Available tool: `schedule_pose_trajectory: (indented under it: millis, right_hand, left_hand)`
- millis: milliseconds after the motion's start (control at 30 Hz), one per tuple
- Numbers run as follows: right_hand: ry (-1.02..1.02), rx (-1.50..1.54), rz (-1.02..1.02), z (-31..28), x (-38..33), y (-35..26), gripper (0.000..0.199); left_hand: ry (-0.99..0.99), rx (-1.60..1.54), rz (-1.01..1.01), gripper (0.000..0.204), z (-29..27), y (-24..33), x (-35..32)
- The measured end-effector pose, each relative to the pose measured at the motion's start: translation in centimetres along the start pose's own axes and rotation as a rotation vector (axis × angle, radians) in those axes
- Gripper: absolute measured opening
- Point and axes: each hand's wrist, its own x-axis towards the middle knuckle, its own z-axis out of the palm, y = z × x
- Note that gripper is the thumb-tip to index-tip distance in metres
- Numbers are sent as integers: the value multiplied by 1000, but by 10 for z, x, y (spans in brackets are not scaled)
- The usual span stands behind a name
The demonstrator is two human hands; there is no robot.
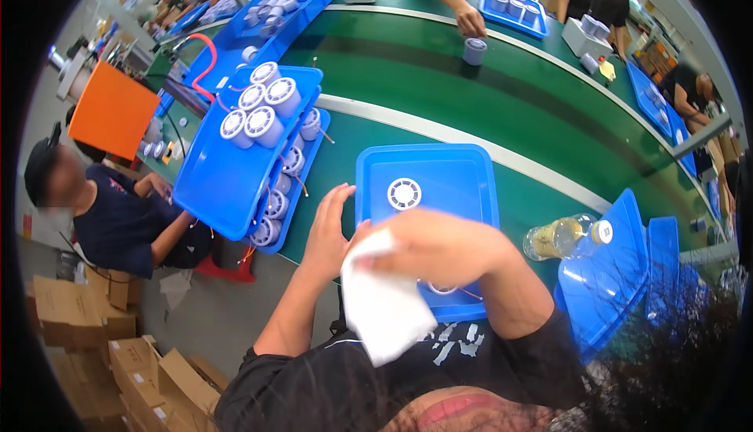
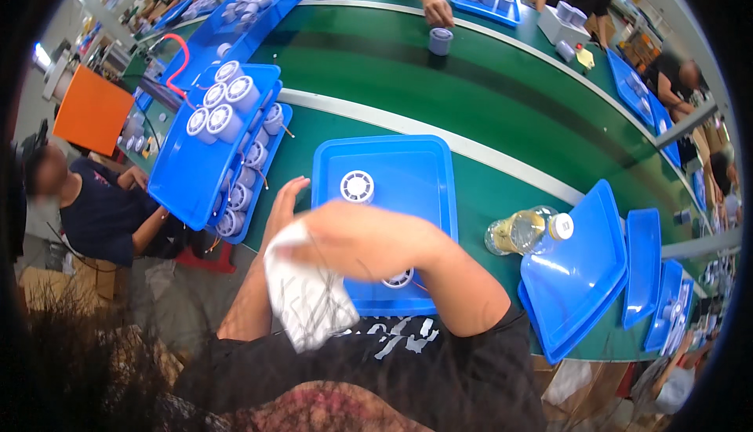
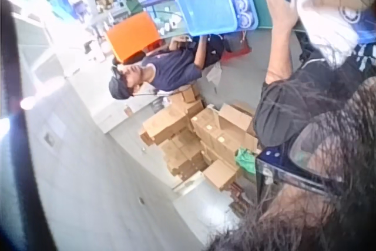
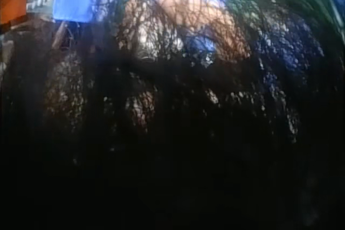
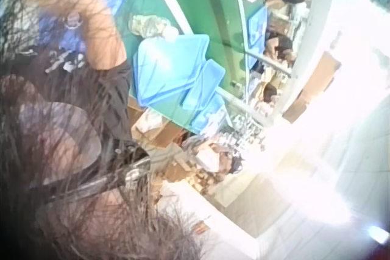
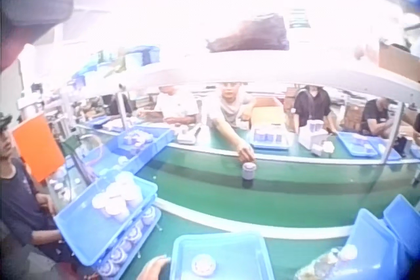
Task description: Cleaning white cylindrical electronic components with a cloth and cleaning solution at an assembly line.
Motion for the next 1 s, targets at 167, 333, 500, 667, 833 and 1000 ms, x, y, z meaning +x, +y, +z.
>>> schedule_pose_trajectory:
  millis: [167, 333, 500, 667, 833, 1000]
  right_hand:
    - [567, -208, 58, 10, 18, 3, 26]
    - [-154, -52, -75, 37, -1, -14, 26]
    - [247, -17, 398, 24, -46, 3, 26]
    - [569, 160, 583, 37, -91, 22, 28]
    - [600, 143, 600, 41, -105, 20, 28]
    - [685, 90, 469, 47, -118, 15, 31]
  left_hand:
    - [49, 123, 69, 57, 22, -4, -21]
    - [29, 99, 121, 52, 19, 21, -5]
    - [-39, -8, 68, 42, -25, 52, 7]
    - [-219, -188, 388, 27, -91, 130, 13]
    - [-392, -381, 983, 22, -116, 178, 34]
    - [-372, -115, 383, 26, -144, 234, 18]
